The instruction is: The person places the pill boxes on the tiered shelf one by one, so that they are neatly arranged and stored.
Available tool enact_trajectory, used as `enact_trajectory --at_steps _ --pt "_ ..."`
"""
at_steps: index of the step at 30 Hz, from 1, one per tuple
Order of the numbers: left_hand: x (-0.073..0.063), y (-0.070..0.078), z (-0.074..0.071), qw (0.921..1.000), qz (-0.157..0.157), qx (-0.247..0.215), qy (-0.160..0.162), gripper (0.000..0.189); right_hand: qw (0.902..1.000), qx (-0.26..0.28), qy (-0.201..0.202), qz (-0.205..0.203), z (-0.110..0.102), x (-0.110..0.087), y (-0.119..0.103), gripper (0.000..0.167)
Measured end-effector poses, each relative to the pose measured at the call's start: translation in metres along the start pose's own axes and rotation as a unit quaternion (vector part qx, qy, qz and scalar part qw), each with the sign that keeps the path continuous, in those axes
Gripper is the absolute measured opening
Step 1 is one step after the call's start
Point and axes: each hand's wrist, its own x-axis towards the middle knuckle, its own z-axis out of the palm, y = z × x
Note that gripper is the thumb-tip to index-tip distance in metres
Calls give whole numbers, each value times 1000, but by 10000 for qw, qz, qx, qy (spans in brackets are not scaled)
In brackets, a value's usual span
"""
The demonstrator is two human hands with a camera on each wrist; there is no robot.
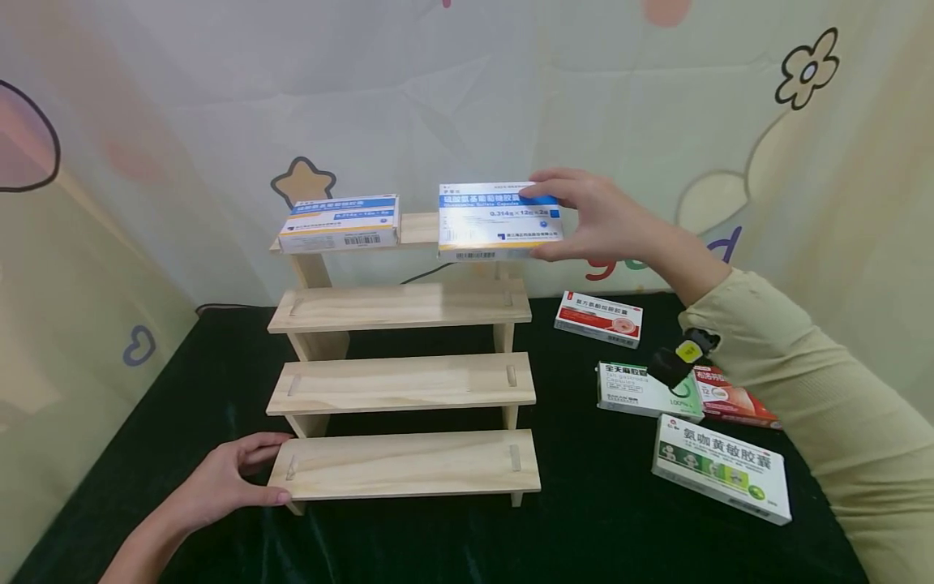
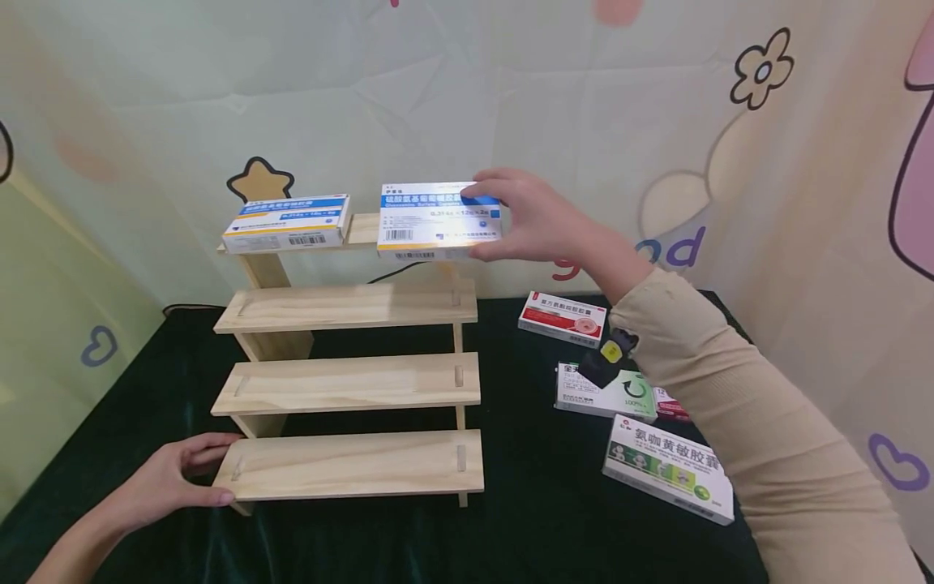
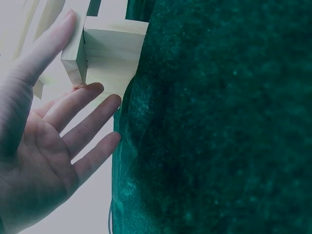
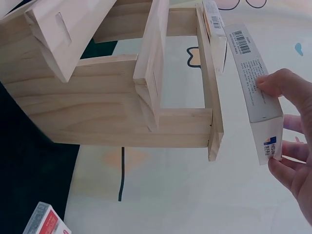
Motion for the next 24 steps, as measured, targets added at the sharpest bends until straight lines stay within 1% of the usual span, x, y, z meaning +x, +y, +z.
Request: enact_trajectory --at_steps 9,18,24 --pt "0 0 0 10000 -52 39 27 70 9998 158 -57 134 9 11 5 60" --pt "0 1 -1 10000 56 65 36 69 9994 290 -130 162 15 19 9 61" --pt "0 0 -1 10000 67 56 47 70 9983 420 -237 331 18 26 11 62"
